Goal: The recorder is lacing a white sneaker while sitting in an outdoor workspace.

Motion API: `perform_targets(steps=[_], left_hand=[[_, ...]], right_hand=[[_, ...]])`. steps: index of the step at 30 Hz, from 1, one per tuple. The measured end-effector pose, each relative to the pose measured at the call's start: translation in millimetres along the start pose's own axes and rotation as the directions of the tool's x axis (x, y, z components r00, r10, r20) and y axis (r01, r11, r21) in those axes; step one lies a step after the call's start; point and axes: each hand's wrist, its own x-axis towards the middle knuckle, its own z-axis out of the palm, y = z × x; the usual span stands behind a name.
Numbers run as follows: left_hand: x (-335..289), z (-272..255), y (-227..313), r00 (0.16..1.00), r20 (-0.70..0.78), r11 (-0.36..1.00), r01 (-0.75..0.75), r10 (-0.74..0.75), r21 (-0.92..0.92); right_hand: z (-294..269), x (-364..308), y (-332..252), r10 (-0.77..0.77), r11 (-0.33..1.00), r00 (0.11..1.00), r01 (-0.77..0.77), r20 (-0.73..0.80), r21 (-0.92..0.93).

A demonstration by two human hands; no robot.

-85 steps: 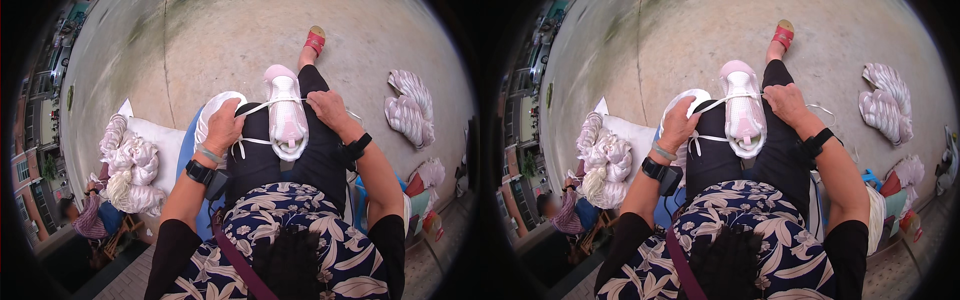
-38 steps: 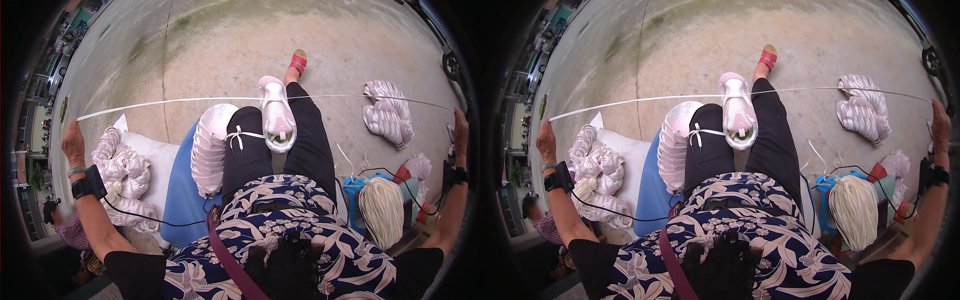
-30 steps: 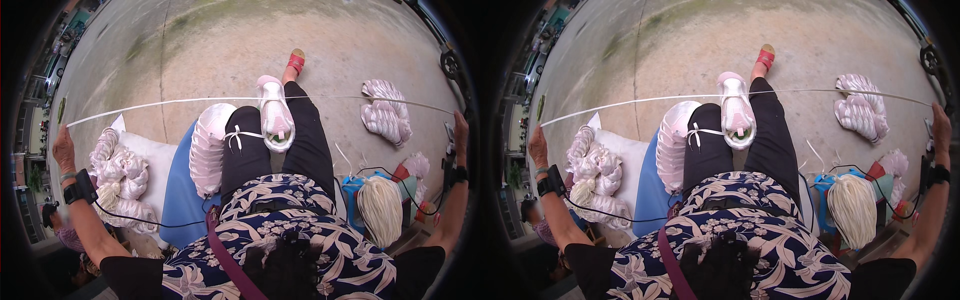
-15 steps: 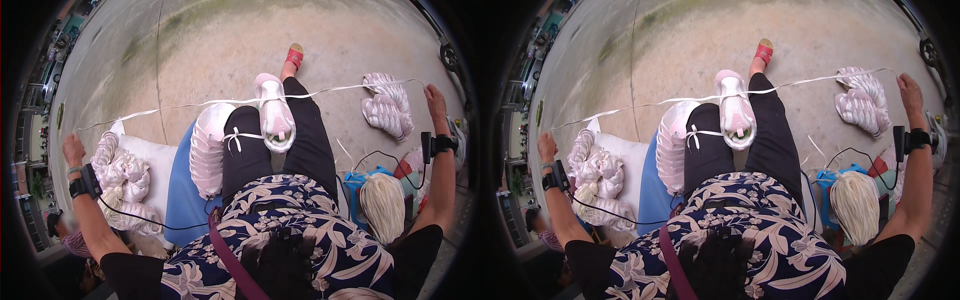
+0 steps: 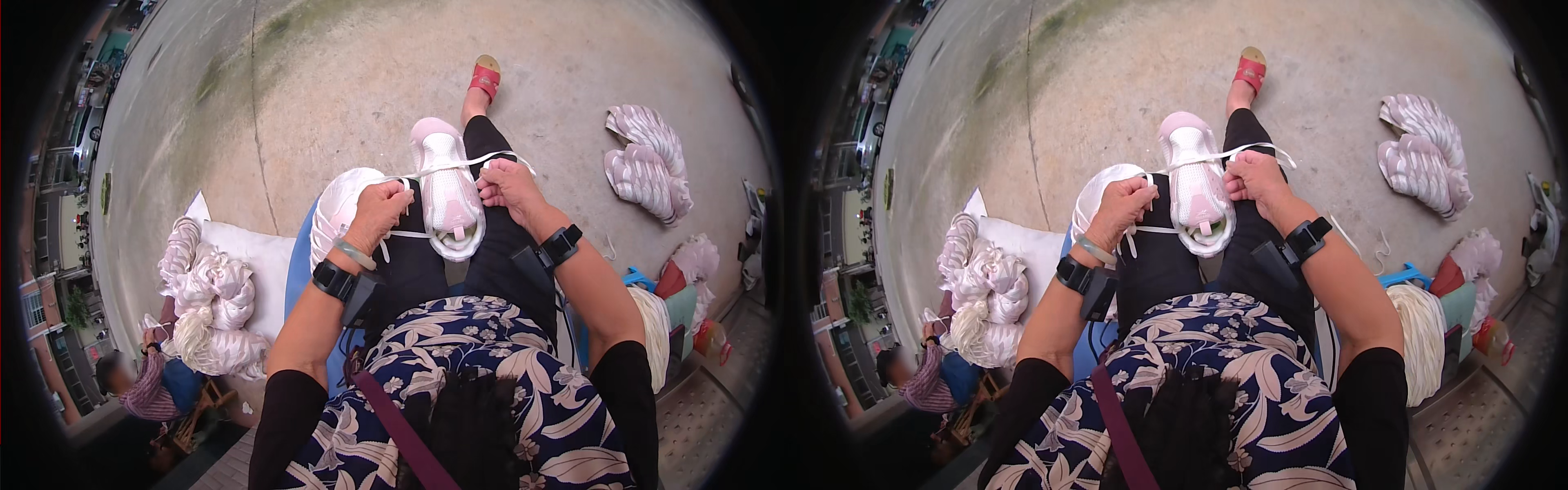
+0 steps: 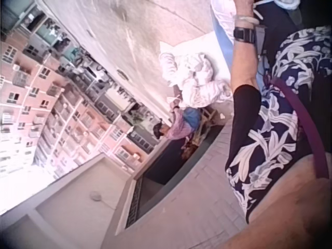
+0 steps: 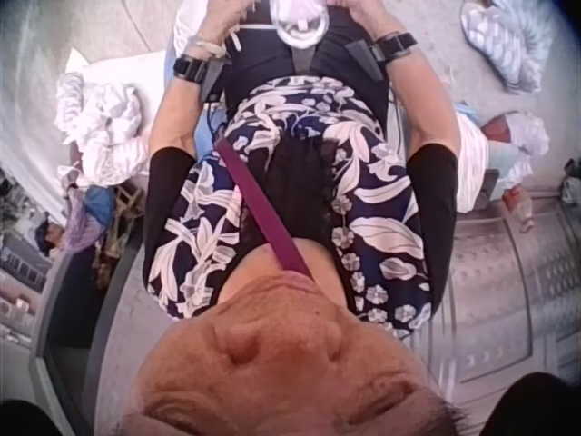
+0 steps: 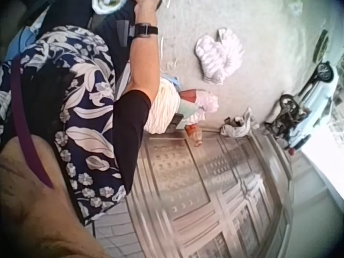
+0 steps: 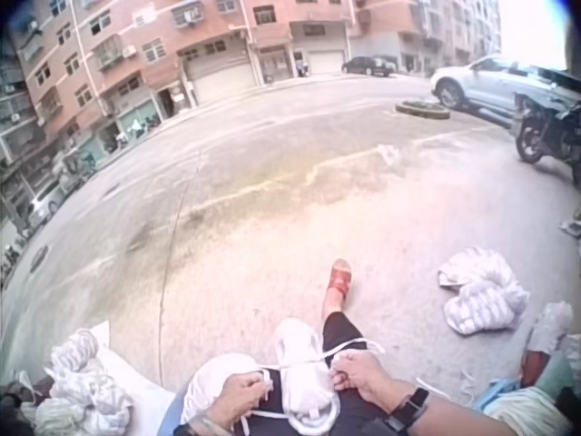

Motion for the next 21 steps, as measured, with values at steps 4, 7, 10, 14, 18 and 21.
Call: perform_targets(steps=[4, 7, 10, 14, 18, 21], left_hand=[[12, 28, 2, 0.997, -0.076, 0.992, -0.017, 0.007, -0.125], [15, 35, 5, 0.993, -0.114, 0.978, 0.003, -0.027, -0.209], [18, 34, -1, 0.988, -0.150, 0.952, -0.010, -0.038, -0.306], [22, 31, -7, 0.981, -0.195, 0.916, -0.086, 0.009, -0.392], [23, 30, -8, 0.985, -0.170, 0.893, -0.082, 0.007, -0.443], [20, 26, -10, 0.989, -0.142, 0.908, -0.082, 0.025, -0.411]], right_hand=[[14, 18, 1, -0.045, 0.997, 0.997, 0.041, 0.059, 0.061], [16, 26, 3, -0.082, 0.994, 0.995, 0.078, 0.064, 0.072], [18, 28, 3, -0.096, 0.995, 0.993, 0.094, 0.062, 0.029], [19, 30, 4, -0.118, 0.993, 0.992, 0.117, 0.051, 0.030], [20, 31, 6, -0.140, 0.990, 0.989, 0.139, 0.036, 0.024], [19, 31, 8, -0.166, 0.983, 0.985, 0.170, 0.053, -0.064]])
